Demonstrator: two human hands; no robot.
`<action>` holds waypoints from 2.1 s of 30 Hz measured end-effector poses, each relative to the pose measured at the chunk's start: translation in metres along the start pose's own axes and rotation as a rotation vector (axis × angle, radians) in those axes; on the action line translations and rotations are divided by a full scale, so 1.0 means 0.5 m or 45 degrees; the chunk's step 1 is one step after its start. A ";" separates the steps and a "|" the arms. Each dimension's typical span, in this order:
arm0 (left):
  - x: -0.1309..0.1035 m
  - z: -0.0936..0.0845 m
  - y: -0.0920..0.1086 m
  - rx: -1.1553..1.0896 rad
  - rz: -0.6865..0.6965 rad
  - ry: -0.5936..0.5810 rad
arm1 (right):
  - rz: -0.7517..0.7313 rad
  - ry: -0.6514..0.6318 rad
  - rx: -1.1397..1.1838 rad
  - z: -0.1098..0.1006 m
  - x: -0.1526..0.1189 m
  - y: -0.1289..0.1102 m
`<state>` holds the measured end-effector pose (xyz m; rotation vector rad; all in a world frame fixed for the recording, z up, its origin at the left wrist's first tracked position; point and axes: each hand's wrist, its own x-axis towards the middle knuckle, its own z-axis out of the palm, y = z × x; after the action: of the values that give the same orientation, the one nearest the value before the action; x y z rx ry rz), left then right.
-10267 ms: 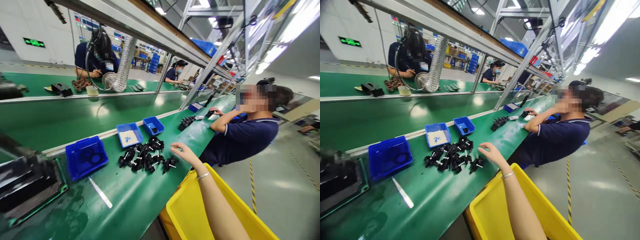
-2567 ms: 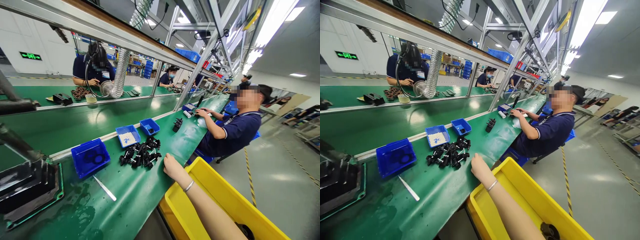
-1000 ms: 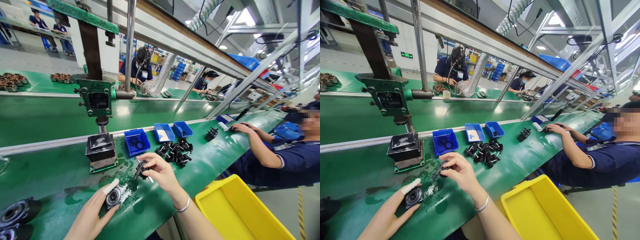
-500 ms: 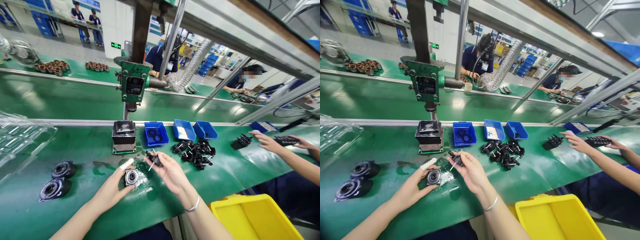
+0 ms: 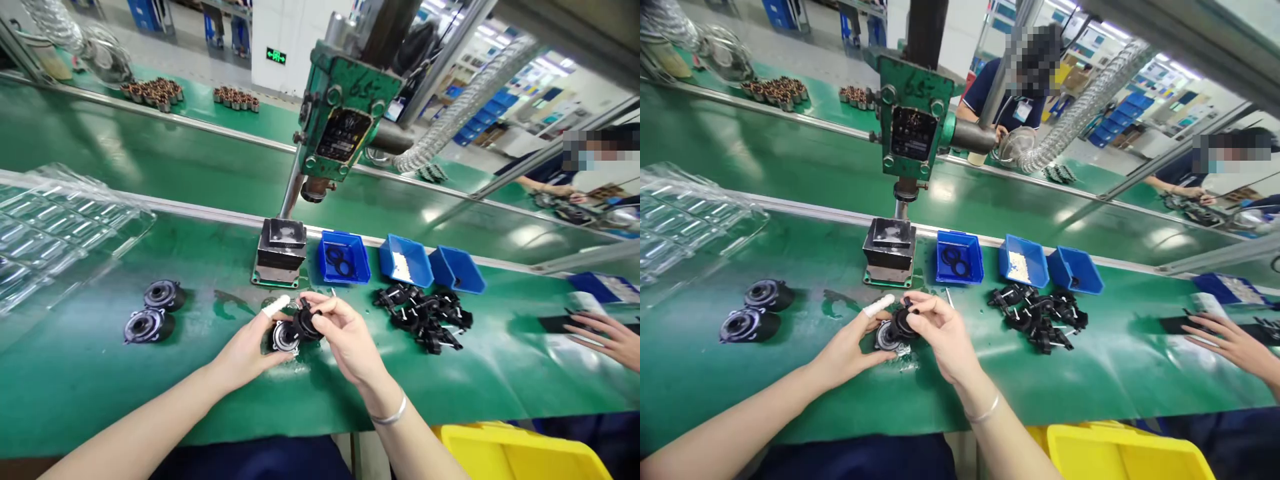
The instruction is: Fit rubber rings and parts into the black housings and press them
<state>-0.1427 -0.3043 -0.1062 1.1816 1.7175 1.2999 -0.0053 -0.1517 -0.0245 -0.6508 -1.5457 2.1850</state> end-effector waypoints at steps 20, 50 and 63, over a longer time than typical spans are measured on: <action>-0.006 0.002 -0.007 0.172 0.186 0.037 | -0.516 -0.097 -0.988 0.011 -0.017 0.074; -0.005 -0.001 0.009 0.279 0.401 0.113 | -0.336 0.130 -0.691 -0.076 -0.011 0.023; 0.234 -0.205 0.218 0.014 0.386 0.215 | -1.783 0.251 -1.020 0.071 0.219 -0.599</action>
<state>-0.2484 -0.2214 0.0283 1.4151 1.7105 1.6119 -0.1018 -0.0226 0.2528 0.1111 -1.8318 0.4605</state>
